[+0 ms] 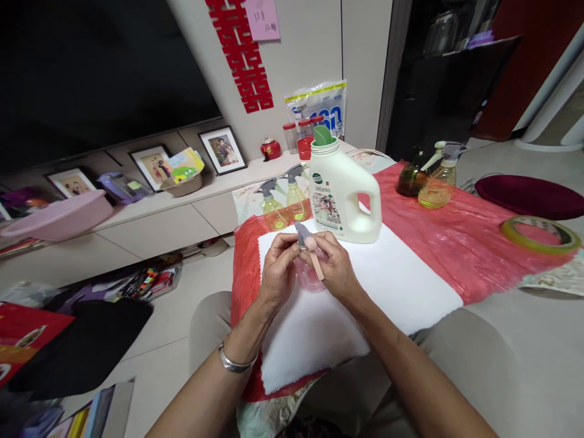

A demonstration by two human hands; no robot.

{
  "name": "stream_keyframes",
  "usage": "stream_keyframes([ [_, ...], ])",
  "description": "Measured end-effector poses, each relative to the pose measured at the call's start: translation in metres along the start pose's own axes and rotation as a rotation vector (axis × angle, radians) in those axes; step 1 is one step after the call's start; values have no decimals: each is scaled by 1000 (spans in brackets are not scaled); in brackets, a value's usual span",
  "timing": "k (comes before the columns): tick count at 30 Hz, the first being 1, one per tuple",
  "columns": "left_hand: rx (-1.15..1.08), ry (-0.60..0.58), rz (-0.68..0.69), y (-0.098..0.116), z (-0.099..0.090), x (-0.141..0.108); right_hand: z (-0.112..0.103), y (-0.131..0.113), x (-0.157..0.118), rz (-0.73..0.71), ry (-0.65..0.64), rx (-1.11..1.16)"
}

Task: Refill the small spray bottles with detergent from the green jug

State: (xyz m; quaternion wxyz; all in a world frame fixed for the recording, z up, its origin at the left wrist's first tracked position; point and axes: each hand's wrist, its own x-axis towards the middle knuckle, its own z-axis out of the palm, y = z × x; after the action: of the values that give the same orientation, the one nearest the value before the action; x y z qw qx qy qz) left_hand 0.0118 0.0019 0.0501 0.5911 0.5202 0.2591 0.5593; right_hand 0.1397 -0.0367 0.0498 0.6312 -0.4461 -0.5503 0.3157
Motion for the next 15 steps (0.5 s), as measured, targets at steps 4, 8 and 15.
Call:
stream_keyframes([
  [4,37,3,9,-1,0,-1,3,5,0,7,68,6],
  [8,44,-5,-15,2,5,-3,7,7,0,26,109,1],
  [15,76,5,27,3,9,-3,-1,2,-1,22,-4,10],
])
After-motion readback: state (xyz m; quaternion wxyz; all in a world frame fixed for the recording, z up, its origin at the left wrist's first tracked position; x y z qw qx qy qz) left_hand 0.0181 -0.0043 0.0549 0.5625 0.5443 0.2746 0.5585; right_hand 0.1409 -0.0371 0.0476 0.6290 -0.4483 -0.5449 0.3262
